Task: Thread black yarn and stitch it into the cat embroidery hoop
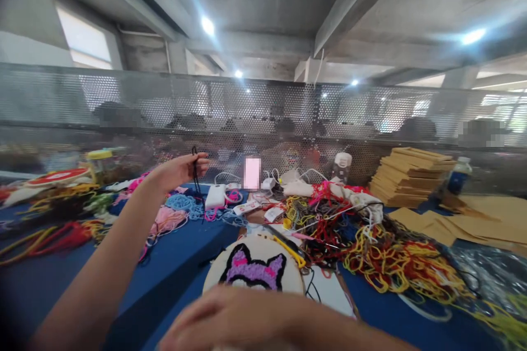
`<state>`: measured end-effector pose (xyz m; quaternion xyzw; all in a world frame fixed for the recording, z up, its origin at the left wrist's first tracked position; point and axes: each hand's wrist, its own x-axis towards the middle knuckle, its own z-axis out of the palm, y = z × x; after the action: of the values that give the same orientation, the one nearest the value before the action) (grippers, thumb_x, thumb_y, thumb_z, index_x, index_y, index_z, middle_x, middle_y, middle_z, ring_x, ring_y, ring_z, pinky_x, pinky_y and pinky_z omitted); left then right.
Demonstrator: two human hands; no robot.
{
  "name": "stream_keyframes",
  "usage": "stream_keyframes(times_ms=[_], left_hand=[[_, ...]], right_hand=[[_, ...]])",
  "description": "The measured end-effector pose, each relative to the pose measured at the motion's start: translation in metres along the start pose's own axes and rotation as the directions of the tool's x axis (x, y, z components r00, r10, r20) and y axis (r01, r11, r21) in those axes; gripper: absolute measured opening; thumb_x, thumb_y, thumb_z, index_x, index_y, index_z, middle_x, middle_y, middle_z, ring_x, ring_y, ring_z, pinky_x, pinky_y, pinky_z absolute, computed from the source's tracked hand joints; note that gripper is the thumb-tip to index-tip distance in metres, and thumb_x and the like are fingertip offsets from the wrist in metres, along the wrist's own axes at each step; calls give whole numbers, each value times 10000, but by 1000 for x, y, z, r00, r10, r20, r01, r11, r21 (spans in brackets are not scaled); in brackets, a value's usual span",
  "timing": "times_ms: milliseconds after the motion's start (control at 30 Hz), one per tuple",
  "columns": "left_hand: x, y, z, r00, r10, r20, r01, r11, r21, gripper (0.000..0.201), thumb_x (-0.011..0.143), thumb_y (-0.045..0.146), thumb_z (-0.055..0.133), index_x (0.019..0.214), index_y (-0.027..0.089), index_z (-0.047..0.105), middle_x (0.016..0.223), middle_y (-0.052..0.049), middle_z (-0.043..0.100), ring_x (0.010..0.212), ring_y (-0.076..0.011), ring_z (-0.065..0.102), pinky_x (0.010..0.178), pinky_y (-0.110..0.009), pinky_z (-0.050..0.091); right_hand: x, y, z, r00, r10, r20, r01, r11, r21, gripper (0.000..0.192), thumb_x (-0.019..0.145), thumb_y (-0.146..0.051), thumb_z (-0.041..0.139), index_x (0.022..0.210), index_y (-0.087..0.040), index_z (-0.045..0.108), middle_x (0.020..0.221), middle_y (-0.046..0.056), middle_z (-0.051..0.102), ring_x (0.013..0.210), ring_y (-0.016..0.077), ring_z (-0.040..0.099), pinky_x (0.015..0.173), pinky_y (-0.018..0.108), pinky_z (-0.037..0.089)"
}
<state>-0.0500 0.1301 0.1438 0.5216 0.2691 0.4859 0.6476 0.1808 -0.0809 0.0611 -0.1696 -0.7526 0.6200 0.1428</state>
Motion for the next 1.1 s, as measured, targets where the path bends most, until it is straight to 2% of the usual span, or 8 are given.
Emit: stream_keyframes(times_ms=[67, 133, 200, 300, 533, 733, 933, 1100], left_hand=[[-4, 2, 3, 1000, 28, -3, -27, 992, 123, 193, 851, 143, 450, 932, 107, 622, 881, -109, 659, 735, -165, 630, 654, -278, 524], [-6, 1, 7, 999, 37, -27, -30, 973, 229, 194, 848, 168, 465, 944, 106, 623, 950, -126, 661, 780, -177, 636, 692, -288, 517], [-8, -3, 11, 999, 19, -30, -8, 947, 322, 195, 844, 196, 480, 943, 113, 627, 974, -128, 664, 795, -180, 639, 719, -299, 508], [-9, -10, 13, 998, -55, 3, 47, 879, 474, 205, 817, 255, 536, 947, 129, 631, 967, -119, 676, 789, -177, 642, 732, -306, 491], [-9, -18, 11, 980, -185, 71, 108, 797, 595, 350, 773, 365, 581, 1058, 163, 575, 1111, -121, 631, 937, -200, 619, 760, -304, 474], [-14, -21, 20, 906, -394, 154, 194, 711, 676, 328, 715, 355, 640, 967, 180, 521, 1086, -108, 645, 907, -193, 634, 727, -281, 469], [-11, -27, 18, 875, -453, 170, 196, 652, 732, 282, 706, 375, 639, 818, 184, 465, 974, -97, 683, 867, -193, 639, 745, -309, 464], [-6, -31, 13, 840, -510, 187, 185, 592, 784, 286, 688, 400, 642, 799, 176, 502, 947, -90, 685, 802, -182, 636, 742, -315, 459]], right_hand=[[0, -4, -52, 987, 45, -152, -79, 971, -225, 229, 841, -343, 510, 864, -164, 652, 867, 37, 632, 788, 122, 568, 734, 238, 433], [-12, 2, -102, 895, 92, -437, -337, 783, -524, 235, 815, -361, 520, 792, -167, 650, 801, 32, 640, 748, 138, 564, 675, 233, 421], [-32, 14, -140, 757, 48, -652, -542, 603, -585, 268, 824, -359, 467, 745, -159, 627, 793, 49, 638, 726, 160, 557, 641, 251, 401], [-58, 34, -170, 704, 42, -709, -615, 536, -579, 255, 795, -325, 464, 675, -143, 596, 705, 70, 618, 659, 184, 536, 594, 275, 369], [-59, 41, -170, 783, 111, -612, -562, 548, -619, 243, 778, -354, 488, 779, -151, 623, 796, 59, 657, 721, 188, 577, 629, 262, 394], [-52, 38, -162, 808, 201, -554, -561, 551, -618, 197, 760, -303, 504, 782, -152, 628, 711, 43, 655, 648, 165, 581, 567, 235, 399], [-55, 50, -167, 769, 271, -580, -631, 468, -618, 97, 682, -225, 563, 721, -154, 618, 705, 30, 653, 639, 151, 577, 518, 206, 370], [-55, 51, -168, 699, 192, -689, -709, 318, -630, 77, 686, -202, 543, 714, -153, 596, 700, 51, 643, 627, 165, 566, 515, 228, 339]])
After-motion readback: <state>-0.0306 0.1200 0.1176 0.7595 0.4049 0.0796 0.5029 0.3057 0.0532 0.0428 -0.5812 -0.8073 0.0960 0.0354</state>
